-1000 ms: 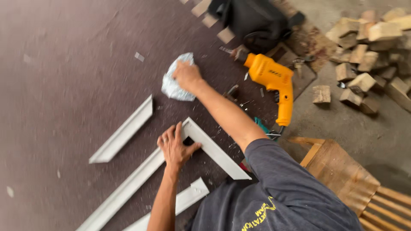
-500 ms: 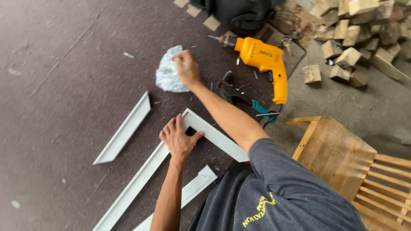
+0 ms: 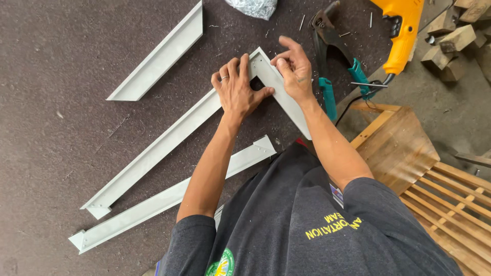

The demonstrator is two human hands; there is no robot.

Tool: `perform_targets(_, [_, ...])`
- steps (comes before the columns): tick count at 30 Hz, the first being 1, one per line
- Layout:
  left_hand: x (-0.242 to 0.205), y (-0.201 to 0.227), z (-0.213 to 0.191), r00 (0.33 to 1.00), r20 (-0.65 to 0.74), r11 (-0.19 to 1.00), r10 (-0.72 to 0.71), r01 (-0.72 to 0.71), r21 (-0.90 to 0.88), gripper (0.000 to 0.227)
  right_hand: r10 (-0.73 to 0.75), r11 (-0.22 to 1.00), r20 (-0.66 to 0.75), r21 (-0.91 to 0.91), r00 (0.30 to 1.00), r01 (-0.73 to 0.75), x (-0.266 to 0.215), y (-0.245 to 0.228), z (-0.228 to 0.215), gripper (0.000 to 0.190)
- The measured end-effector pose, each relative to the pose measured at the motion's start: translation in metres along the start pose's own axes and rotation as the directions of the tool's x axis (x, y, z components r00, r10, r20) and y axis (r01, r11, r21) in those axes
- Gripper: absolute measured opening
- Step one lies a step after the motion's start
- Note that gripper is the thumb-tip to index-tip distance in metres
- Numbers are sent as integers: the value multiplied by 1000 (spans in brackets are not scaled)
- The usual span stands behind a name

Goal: The person assembles white metal frame pieces on a workbench. They align the pieces, insert nails, and use a yellow power drill and a teal manual rivet gun to fasten the joints together.

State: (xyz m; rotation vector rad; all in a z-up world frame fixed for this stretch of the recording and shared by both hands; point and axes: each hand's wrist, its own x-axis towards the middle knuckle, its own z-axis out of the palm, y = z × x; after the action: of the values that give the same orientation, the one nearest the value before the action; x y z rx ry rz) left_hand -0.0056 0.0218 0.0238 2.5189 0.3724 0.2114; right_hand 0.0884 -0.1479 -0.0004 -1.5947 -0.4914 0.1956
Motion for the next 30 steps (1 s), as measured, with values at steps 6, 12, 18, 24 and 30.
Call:
perform_targets(6, [1, -2, 3, 1000, -12, 1000, 8, -8, -15, 117, -44, 989, -81, -145, 996, 32, 7, -5, 20, 20])
perform_targets(12, [-1, -2, 2, 998, -64, 1000, 14, -16, -27, 114, -303, 824, -75, -522, 950, 222, 9, -27, 37, 5])
perform_targets(18, [0, -4, 6, 998, -68, 1000, 19, -21, -23, 101, -217, 812, -84, -569, 973, 132, 9, -29, 47, 2])
perform_targets(24, [2, -6, 1, 999, -44, 999, 9, -11, -42, 105, -184, 516, 164, -823, 969, 238, 23, -34, 45, 7])
perform_targets(30, [3, 0, -7, 1000, 15, 998, 18, -17, -54, 110, -197, 611, 24, -778, 980, 142, 16, -30, 16, 45])
